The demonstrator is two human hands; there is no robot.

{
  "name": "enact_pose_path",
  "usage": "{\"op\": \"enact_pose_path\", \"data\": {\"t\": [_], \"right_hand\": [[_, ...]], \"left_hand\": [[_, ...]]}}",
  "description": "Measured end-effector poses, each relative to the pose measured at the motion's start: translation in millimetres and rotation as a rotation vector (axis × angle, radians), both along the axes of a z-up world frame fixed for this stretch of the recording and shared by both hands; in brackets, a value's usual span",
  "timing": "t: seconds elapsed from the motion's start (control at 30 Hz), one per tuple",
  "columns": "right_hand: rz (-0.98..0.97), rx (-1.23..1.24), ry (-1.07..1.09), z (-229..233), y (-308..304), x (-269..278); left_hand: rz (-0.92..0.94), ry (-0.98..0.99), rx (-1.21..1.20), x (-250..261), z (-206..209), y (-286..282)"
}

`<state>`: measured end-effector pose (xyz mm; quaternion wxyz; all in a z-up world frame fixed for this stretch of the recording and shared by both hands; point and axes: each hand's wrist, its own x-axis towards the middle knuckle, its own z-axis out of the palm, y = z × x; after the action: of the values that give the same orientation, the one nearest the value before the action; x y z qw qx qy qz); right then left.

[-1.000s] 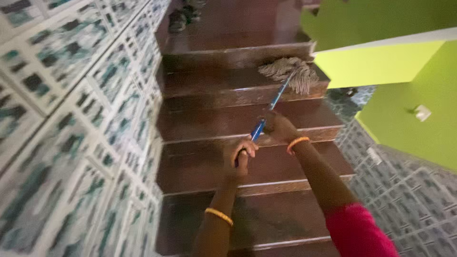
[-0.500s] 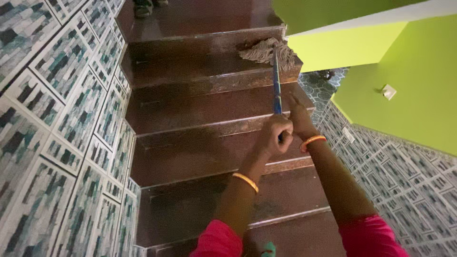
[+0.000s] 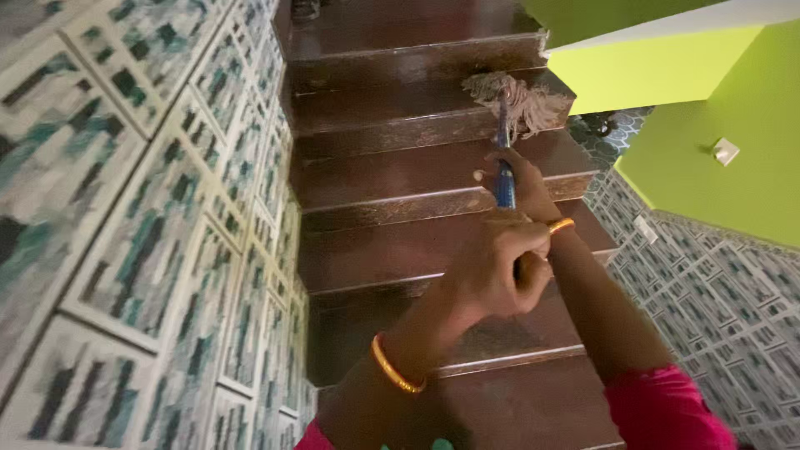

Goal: The person is using a mop to clean the steps of a staircase, moving the mop head back and forth across the surface of each step.

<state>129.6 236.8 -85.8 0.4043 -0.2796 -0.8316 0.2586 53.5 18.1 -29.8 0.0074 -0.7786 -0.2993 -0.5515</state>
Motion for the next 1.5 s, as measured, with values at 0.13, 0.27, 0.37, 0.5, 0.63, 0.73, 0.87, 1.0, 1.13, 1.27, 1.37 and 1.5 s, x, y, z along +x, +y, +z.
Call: {"op": "enact_pose_path", "data": {"t": [0.13, 0.27, 0.37, 0.5, 0.63, 0.73, 0.87, 1.0, 1.13, 1.27, 1.37, 1.5], "right_hand": [[0.18, -0.08, 0.166, 25.4, -64.3, -16.2], [0.146, -0.363, 0.161, 31.2, -74.5, -40.5], [0.298, -0.319, 0.222, 18.2, -78.7, -68.9], [0.219, -0.068, 0.001, 6.4, -87.1, -108.6], [0.452, -0.804, 0.346, -2.2, -92.7, -161.2], [0.522, -0.094, 0.011, -14.1, -98.4, -182.0], [0.6, 0.22, 0.04, -29.9, -96.2, -226.3], [0.649, -0.119, 0.001, -40.9, -70.7, -268.6], [0.893, 0.157, 0.17, -41.5, -55.3, -312.0], [0.634, 0.059, -0.008, -38.6, -77.0, -329.8], [0.331, 0.638, 0.016, -33.6, -88.1, -337.9], [0.493, 0.121, -0.343, -50.8, -96.7, -346.6]], "left_hand": [[0.103, 0.042, -0.054, 1.5, 28.8, -49.9], [0.069, 0.094, -0.139, 5.9, 53.2, -89.5], [0.125, 0.109, -0.137, -4.6, 59.4, -111.5], [0.234, 0.063, -0.116, -24.3, 48.2, -129.7], [0.248, 0.014, -0.196, -45.8, 37.5, -148.7], [0.401, 0.022, -0.112, -58.8, 30.7, -164.3], [0.403, -0.029, -0.283, -79.5, 20.0, -155.2], [0.431, -0.12, -0.237, -118.5, 2.5, -131.7], [0.516, -0.193, -0.024, -160.2, -22.7, -114.7], [0.491, -0.205, 0.078, -201.1, -51.8, -95.1], [0.508, -0.279, -0.055, -220.0, -76.0, -108.8], [0.508, -0.092, -0.015, -228.0, -101.8, -156.4]]}}
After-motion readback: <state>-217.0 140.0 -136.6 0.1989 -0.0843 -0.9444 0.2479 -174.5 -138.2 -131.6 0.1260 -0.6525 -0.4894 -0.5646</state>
